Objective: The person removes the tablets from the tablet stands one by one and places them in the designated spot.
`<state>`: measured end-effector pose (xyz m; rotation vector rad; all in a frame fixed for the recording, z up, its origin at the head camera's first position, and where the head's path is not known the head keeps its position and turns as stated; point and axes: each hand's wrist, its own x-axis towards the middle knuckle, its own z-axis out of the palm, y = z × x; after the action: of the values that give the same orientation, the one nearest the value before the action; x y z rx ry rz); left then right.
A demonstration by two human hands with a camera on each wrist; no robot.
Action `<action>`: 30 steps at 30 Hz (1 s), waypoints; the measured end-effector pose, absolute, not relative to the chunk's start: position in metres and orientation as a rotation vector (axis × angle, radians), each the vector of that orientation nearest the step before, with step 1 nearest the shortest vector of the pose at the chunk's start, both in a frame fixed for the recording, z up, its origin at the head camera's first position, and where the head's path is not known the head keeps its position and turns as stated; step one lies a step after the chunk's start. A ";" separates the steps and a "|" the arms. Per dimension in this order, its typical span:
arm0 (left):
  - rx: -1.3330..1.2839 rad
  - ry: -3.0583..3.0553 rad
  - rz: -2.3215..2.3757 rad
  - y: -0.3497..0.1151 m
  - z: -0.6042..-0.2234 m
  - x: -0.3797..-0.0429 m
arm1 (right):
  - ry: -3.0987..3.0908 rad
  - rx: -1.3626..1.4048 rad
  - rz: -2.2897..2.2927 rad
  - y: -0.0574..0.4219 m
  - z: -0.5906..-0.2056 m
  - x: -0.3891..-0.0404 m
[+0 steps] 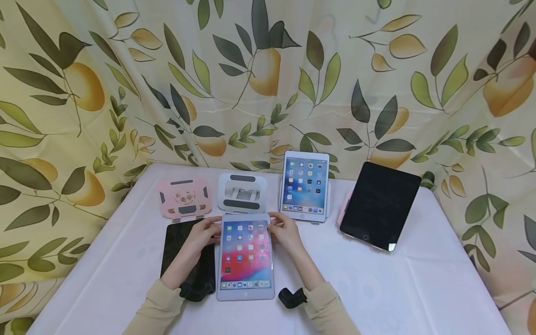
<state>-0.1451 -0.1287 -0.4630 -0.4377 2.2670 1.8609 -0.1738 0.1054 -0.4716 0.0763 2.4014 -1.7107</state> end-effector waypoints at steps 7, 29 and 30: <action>-0.415 2.141 1.909 -0.130 -0.459 -0.141 | 2.327 0.086 -1.719 0.106 -0.468 -0.172; -0.352 2.098 1.921 -0.127 -0.461 -0.137 | 2.347 0.052 -1.694 0.108 -0.475 -0.169; -0.342 2.090 1.924 -0.127 -0.461 -0.136 | 2.335 0.059 -1.710 0.109 -0.475 -0.169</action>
<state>-0.1362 -0.1267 -0.4608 -0.3423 2.0902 1.9241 -0.1689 0.1087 -0.4747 0.0586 2.3354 -1.7102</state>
